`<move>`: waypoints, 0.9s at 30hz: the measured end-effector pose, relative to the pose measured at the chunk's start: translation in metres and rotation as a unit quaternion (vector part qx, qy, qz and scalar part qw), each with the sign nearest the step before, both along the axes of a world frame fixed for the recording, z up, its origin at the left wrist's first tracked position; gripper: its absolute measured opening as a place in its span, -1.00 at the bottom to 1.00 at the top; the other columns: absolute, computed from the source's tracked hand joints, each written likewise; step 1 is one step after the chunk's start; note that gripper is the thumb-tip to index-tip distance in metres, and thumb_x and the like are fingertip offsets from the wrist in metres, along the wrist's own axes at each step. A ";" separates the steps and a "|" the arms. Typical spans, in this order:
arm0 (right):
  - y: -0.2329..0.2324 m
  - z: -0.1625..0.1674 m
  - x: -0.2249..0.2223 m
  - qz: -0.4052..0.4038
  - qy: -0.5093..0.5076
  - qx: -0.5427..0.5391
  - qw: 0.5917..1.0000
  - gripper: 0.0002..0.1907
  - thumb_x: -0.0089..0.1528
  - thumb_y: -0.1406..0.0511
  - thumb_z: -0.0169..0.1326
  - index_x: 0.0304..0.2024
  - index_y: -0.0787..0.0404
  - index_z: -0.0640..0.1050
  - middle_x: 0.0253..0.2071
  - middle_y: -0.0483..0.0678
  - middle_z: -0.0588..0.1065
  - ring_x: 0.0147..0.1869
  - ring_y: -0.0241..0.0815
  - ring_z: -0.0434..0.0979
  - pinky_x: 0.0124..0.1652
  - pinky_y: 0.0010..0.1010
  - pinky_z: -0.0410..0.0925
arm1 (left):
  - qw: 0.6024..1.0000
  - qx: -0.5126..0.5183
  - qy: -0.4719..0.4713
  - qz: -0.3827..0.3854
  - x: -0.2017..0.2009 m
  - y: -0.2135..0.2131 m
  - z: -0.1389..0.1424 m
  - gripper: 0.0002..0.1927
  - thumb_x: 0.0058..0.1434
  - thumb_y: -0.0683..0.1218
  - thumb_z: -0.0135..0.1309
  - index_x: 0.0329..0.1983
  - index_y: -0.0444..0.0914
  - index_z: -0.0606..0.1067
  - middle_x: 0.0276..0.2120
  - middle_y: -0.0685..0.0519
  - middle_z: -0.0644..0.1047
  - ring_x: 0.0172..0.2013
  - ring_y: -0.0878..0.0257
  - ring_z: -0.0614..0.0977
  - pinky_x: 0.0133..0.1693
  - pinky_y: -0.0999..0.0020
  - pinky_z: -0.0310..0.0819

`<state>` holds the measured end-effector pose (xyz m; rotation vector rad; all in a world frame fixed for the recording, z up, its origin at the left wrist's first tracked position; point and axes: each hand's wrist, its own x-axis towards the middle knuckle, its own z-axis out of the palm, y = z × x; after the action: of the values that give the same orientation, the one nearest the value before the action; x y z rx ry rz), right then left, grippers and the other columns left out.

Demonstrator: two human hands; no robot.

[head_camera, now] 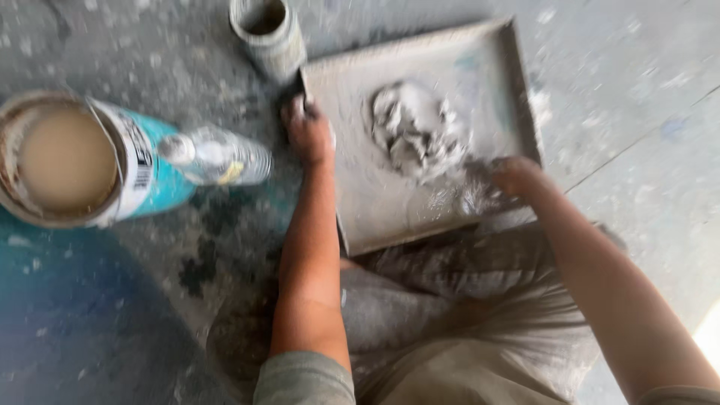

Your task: The person sits on the floor and kneads a mass of clay on a square metal tray, repeatedly folding and pressing it. They pour water from a plastic bottle onto the clay and continue kneading and working the clay against the tray.

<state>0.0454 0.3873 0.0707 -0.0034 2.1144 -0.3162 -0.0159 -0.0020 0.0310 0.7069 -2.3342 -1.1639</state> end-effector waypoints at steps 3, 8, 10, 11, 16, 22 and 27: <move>-0.005 -0.002 0.006 0.127 0.045 0.057 0.989 -0.62 0.30 0.06 0.03 0.11 -0.02 0.52 0.11 -0.11 0.50 0.14 -0.06 0.54 0.12 -0.18 0.42 | 0.999 -0.034 -0.039 -0.003 0.001 -0.002 -0.008 -0.71 0.42 -0.01 -0.06 0.06 -0.24 0.53 0.06 -0.26 0.50 0.08 -0.22 0.50 0.12 -0.01 0.41; 0.007 0.027 0.010 0.175 0.096 0.079 0.977 -0.36 0.20 -0.07 0.13 0.31 -0.23 0.37 0.41 -0.25 0.23 0.45 -0.19 0.20 0.41 -0.27 0.10 | 0.999 0.023 -0.036 -0.001 0.000 -0.003 -0.012 -0.70 0.40 0.00 -0.08 0.04 -0.22 0.54 0.05 -0.24 0.51 0.08 -0.19 0.52 0.10 -0.01 0.40; 0.019 0.042 0.003 0.406 0.132 0.039 0.904 -0.36 0.23 -0.10 0.09 0.37 -0.38 0.30 0.50 -0.28 0.15 0.55 -0.16 0.09 0.50 -0.05 -0.05 | 0.998 -0.029 -0.051 -0.009 0.002 -0.003 -0.011 -0.70 0.43 0.00 -0.10 0.07 -0.21 0.52 0.05 -0.23 0.52 0.09 -0.20 0.52 0.13 -0.01 0.41; 0.023 0.047 -0.005 0.542 0.172 -0.020 0.822 -0.40 0.29 -0.11 0.03 0.38 -0.48 0.26 0.52 -0.27 0.11 0.59 -0.10 0.04 0.53 0.20 -0.14 | 0.998 -0.026 -0.057 -0.013 0.004 -0.004 -0.011 -0.70 0.43 0.00 -0.10 0.07 -0.23 0.51 0.05 -0.24 0.51 0.08 -0.21 0.52 0.12 -0.02 0.41; -0.018 0.017 -0.017 0.686 0.115 -0.164 0.700 -0.21 0.35 -0.11 -0.16 0.54 -0.24 -0.12 0.62 -0.08 -0.21 0.60 0.12 -0.35 0.42 0.13 -0.37 | 0.996 0.045 -0.073 -0.001 0.002 -0.005 -0.003 -0.70 0.38 0.01 -0.10 0.02 -0.23 0.50 -0.01 -0.23 0.51 0.01 -0.17 0.56 0.03 -0.02 0.41; -0.143 -0.042 0.026 0.660 0.332 -0.311 0.598 -0.39 0.27 0.08 -0.11 0.38 -0.02 0.23 0.56 -0.02 0.06 0.64 0.08 -0.09 0.49 0.13 -0.24 | 0.998 -0.008 -0.057 0.020 0.005 -0.002 0.006 -0.69 0.42 0.03 -0.12 0.04 -0.22 0.51 0.01 -0.23 0.51 0.02 -0.22 0.52 0.03 -0.02 0.41; -0.220 -0.025 0.004 0.502 0.494 -0.264 0.659 -0.46 0.29 0.17 -0.03 0.28 0.26 0.37 0.40 0.19 0.24 0.52 0.33 0.16 0.46 0.31 -0.06 | 1.000 0.000 -0.013 -0.014 0.005 -0.010 -0.003 -0.66 0.43 0.02 -0.12 0.02 -0.29 0.53 -0.02 -0.23 0.53 0.03 -0.19 0.53 0.10 0.03 0.39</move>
<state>0.0495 0.1678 0.0462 -2.0327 2.5054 -0.2335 -0.0111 -0.0121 0.0283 0.6963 -2.3714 -1.1739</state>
